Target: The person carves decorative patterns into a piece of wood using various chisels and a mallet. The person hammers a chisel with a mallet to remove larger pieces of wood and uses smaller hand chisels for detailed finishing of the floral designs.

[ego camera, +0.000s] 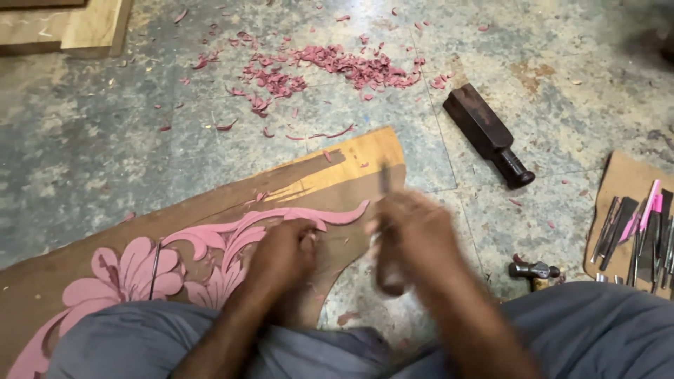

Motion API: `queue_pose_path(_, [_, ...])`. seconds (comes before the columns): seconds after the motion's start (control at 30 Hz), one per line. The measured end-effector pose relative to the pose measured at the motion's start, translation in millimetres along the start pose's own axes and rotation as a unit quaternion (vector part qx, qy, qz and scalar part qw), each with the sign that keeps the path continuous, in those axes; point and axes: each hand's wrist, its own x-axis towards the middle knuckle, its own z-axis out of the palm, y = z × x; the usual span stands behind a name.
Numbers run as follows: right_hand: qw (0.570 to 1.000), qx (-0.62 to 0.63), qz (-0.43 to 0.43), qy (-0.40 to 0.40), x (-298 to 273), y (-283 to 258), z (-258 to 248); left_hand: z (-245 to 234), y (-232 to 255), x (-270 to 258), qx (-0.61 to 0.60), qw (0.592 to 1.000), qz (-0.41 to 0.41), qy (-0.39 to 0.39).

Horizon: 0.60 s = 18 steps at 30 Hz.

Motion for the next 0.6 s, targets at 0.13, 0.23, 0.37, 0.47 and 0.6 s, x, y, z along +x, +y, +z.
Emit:
queue_pose_path(0.13, [0.995,0.048,-0.075,0.041,-16.9,-57.5,-42.8,2.5,19.9,-7.9,0.080,0.996,0.033,0.020])
queue_pose_path(0.23, [0.993,-0.007,-0.112,0.036,-13.6,-80.2,-57.0,9.4,24.3,-11.6,0.150,0.986,0.070,0.018])
queue_pose_path(0.37, [0.992,-0.046,-0.116,-0.010,7.2,-69.3,-60.2,20.1,25.9,-14.0,0.262,0.958,0.117,0.009])
queue_pose_path(0.47, [0.996,-0.049,-0.081,-0.009,19.9,-45.9,-57.0,25.4,29.4,-13.8,0.319,0.938,0.133,0.011])
queue_pose_path(0.6, [0.992,-0.027,-0.122,-0.033,29.9,-33.0,-57.7,26.7,33.2,-16.1,0.341,0.929,0.139,0.035])
